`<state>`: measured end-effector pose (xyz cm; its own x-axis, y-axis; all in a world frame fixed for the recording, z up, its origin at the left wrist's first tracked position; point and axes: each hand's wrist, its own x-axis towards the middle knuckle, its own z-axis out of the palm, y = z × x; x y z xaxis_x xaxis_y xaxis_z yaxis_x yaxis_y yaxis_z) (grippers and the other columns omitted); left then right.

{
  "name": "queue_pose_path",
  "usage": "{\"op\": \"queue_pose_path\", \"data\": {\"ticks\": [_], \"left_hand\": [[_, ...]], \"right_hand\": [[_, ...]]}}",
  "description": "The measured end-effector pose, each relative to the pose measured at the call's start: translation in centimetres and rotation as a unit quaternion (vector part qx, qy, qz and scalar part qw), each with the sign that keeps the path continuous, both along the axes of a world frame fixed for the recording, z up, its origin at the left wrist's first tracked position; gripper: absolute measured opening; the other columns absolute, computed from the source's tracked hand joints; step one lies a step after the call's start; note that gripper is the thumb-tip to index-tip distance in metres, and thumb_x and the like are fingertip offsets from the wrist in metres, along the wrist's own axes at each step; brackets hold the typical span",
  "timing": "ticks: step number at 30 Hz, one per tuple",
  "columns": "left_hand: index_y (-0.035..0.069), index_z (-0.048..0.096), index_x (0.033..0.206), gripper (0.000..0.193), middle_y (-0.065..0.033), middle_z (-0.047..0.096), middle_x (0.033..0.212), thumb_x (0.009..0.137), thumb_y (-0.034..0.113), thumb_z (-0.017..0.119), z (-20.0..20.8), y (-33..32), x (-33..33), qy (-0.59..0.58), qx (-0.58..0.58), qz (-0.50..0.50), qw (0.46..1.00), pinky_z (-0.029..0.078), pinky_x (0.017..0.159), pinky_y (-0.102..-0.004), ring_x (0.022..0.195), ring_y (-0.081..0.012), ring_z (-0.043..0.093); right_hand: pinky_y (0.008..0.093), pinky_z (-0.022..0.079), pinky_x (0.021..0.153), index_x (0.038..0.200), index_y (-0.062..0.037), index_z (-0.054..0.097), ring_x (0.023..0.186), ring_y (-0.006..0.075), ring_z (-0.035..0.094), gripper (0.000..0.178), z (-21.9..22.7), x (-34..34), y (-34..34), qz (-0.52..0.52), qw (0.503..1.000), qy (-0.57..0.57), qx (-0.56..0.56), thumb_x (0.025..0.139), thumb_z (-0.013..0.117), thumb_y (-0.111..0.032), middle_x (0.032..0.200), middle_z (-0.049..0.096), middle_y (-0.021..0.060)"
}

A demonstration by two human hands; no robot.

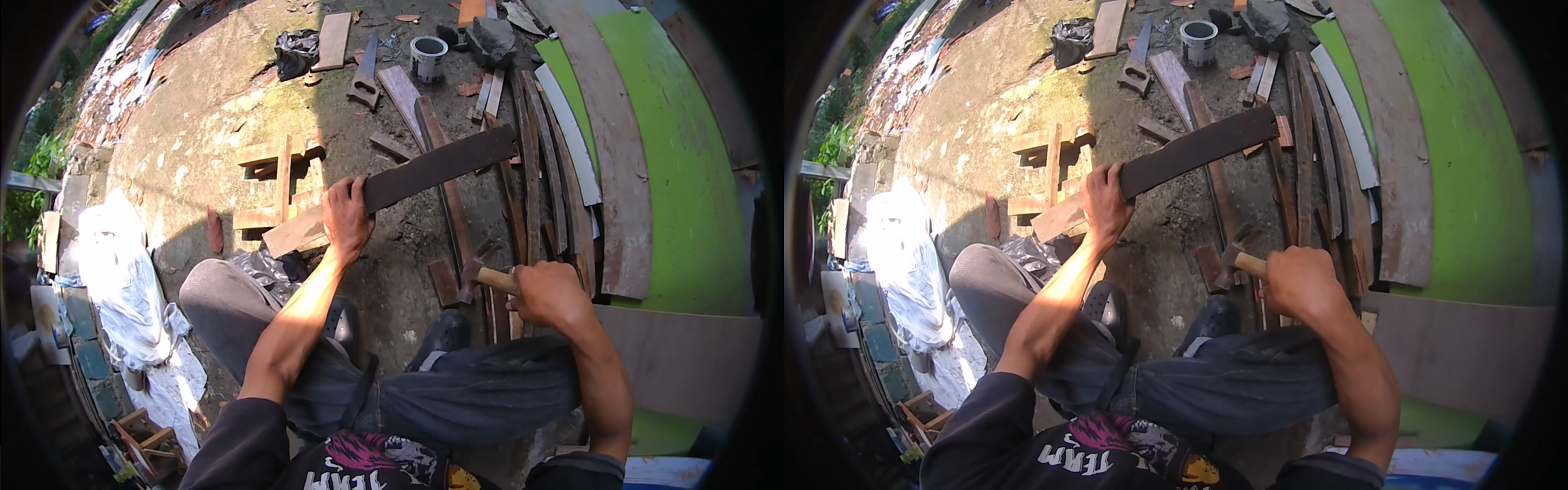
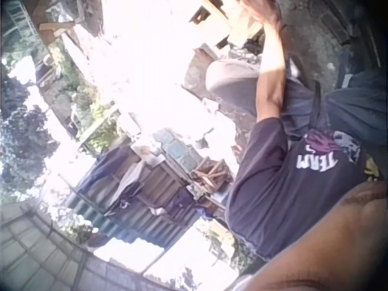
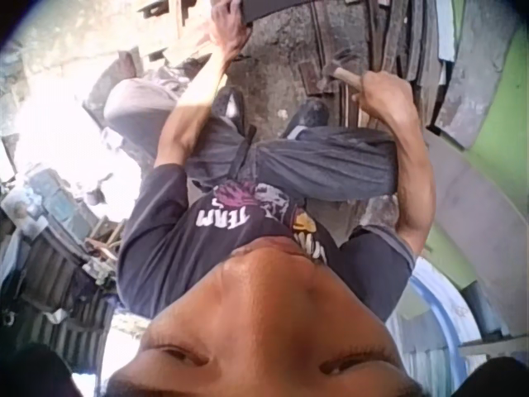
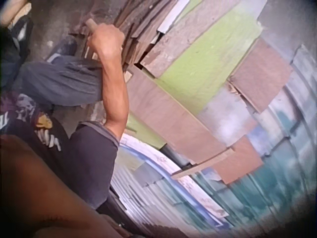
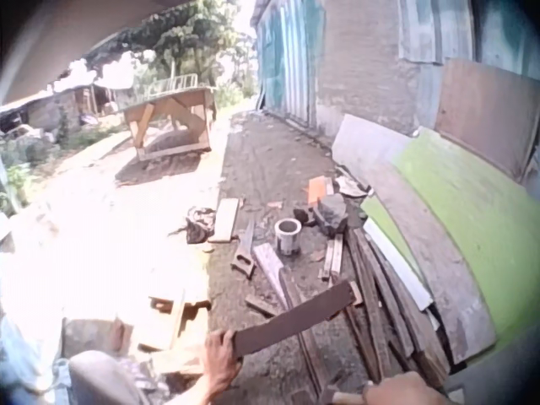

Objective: The person sits on the ground and uses a hammer to drive nails into small wooden planks. They repeatedly pick up planks, position them, hammer nails, and set them aside.

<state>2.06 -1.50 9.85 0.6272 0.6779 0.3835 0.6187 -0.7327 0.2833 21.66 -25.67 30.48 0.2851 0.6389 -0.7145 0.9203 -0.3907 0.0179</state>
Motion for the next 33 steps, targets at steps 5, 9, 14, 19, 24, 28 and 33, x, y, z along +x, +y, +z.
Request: {"op": "queue_pose_path", "data": {"ticks": [5,9,14,19,24,28,33], "left_hand": [[0.008,0.058,0.13,0.069,-0.0158,0.059,0.113,0.065,0.019,0.078,0.1,2.0,-0.4,0.041,-0.199,-0.113,0.973,0.05,0.092,-0.0466,0.106,-0.0364,0.06],[0.009,0.064,0.126,0.065,-0.0192,0.064,0.112,0.067,0.03,0.077,0.3,2.5,0.3,0.161,-0.349,-0.142,0.912,0.052,0.091,-0.044,0.105,-0.0374,0.063],[0.009,0.068,0.12,0.059,-0.0214,0.066,0.113,0.069,0.036,0.076,-1.8,2.7,0.6,0.22,-0.414,-0.13,0.874,0.051,0.095,-0.0447,0.108,-0.0381,0.062],[0.007,0.067,0.12,0.059,-0.02,0.065,0.107,0.072,0.04,0.077,-7.5,2.6,-1.4,0.132,-0.236,-0.165,0.949,0.05,0.093,-0.0464,0.109,-0.0368,0.06],[0.008,0.064,0.117,0.06,-0.0155,0.064,0.106,0.076,0.049,0.076,-10.7,1.8,-3.2,0.065,-0.274,-0.113,0.953,0.048,0.089,-0.0445,0.107,-0.0328,0.061],[0.006,0.061,0.119,0.069,-0.015,0.065,0.104,0.08,0.062,0.069,-11.0,0.0,-4.4,0.094,-0.228,-0.023,0.969,0.049,0.089,-0.0459,0.105,-0.0344,0.062],[0.004,0.062,0.122,0.077,-0.0226,0.069,0.103,0.084,0.071,0.06,-10.8,2.5,-4.7,0.112,-0.342,-0.031,0.933,0.053,0.088,-0.048,0.102,-0.0397,0.066]], "right_hand": [[0.0471,0.055,0.077,0.098,-0.0033,0.071,0.086,0.0376,0.071,0.041,0.0,-1.0,1.4,0.019,1.0,0.011,-0.018,0.082,0.076,-0.04,0.084,0.072,0.019],[0.0474,0.055,0.078,0.1,-0.0025,0.071,0.088,0.0378,0.07,0.04,-1.8,-1.4,2.0,0.01,1.0,0.004,-0.02,0.083,0.075,-0.038,0.086,0.072,0.0193],[0.0483,0.053,0.084,0.106,-0.0001,0.068,0.095,0.0406,0.068,0.045,-4.1,-1.6,2.0,-0.055,0.998,0.022,-0.01,0.085,0.073,-0.04,0.094,0.071,0.0242],[0.0515,0.051,0.087,0.109,0.0029,0.066,0.099,0.0435,0.067,0.051,-5.6,-1.6,2.1,-0.147,0.987,0.062,0.005,0.086,0.071,-0.043,0.097,0.07,0.027],[0.0522,0.049,0.088,0.11,0.0075,0.064,0.098,0.0479,0.065,0.06,-6.9,-1.9,1.2,-0.174,0.98,0.083,0.051,0.096,0.057,-0.05,0.099,0.068,0.0309],[0.0417,0.055,0.071,0.11,0.0053,0.058,0.083,0.0284,0.069,0.046,-7.9,-1.8,0.5,-0.332,0.917,0.22,-0.006,0.101,0.056,-0.04,0.09,0.067,0.0191],[0.0339,0.062,0.061,0.118,0.0045,0.045,0.073,0.0223,0.069,0.033,-9.0,-4.0,1.1,-0.504,0.777,0.377,0.0,0.104,0.053,-0.024,0.101,0.064,0.0129]]}}
